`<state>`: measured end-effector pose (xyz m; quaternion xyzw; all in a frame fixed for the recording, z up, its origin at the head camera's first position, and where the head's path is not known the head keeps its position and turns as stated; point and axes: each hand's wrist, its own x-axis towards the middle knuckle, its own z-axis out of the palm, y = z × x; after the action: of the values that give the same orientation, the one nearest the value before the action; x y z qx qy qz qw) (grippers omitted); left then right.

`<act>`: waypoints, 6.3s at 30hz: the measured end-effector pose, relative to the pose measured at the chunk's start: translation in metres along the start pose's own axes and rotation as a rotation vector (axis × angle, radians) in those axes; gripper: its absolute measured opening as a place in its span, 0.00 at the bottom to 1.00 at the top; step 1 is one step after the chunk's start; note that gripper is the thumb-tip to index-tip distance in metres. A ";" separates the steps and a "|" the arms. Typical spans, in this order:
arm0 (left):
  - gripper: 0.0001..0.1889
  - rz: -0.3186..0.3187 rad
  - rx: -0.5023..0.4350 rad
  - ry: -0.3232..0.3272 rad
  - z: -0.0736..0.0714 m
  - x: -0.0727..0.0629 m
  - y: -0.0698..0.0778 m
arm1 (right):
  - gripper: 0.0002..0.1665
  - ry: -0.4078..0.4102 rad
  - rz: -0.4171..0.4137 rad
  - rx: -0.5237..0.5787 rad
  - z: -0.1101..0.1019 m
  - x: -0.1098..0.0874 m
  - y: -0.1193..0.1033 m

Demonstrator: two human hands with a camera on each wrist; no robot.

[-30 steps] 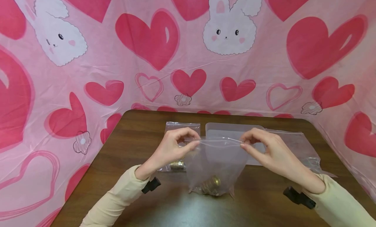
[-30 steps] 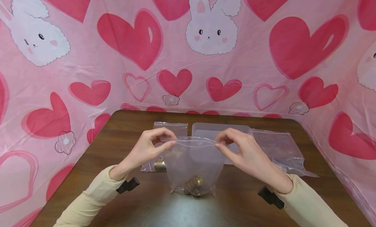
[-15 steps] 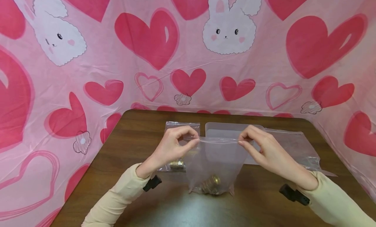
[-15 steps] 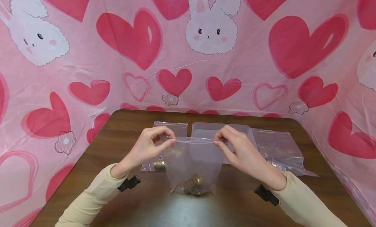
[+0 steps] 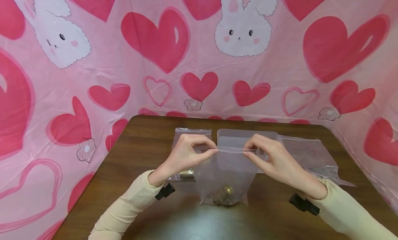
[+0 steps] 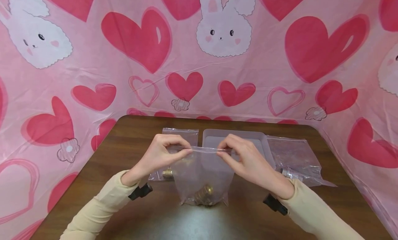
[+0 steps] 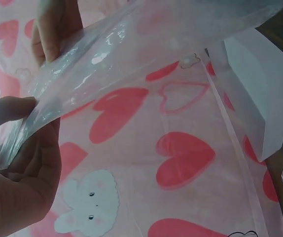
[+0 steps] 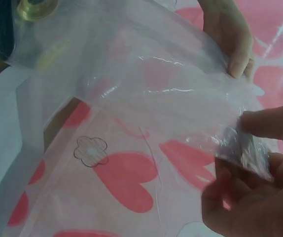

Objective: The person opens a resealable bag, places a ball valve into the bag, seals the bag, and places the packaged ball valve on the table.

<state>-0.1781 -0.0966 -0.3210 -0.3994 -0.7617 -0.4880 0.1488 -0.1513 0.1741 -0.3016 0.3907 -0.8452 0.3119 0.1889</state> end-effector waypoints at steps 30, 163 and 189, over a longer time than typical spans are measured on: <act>0.03 0.045 0.034 -0.051 0.012 0.015 0.008 | 0.16 0.032 -0.040 0.005 0.003 0.011 -0.008; 0.05 -0.352 -0.049 0.113 -0.058 -0.021 -0.020 | 0.10 -0.304 0.496 0.567 0.092 -0.067 0.050; 0.14 -0.577 -0.139 0.057 -0.071 -0.026 -0.058 | 0.19 -0.522 0.774 0.830 0.104 -0.051 0.048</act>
<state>-0.2165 -0.1816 -0.3393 -0.1619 -0.8040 -0.5721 -0.0022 -0.1653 0.1557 -0.4246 0.1604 -0.7520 0.5546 -0.3179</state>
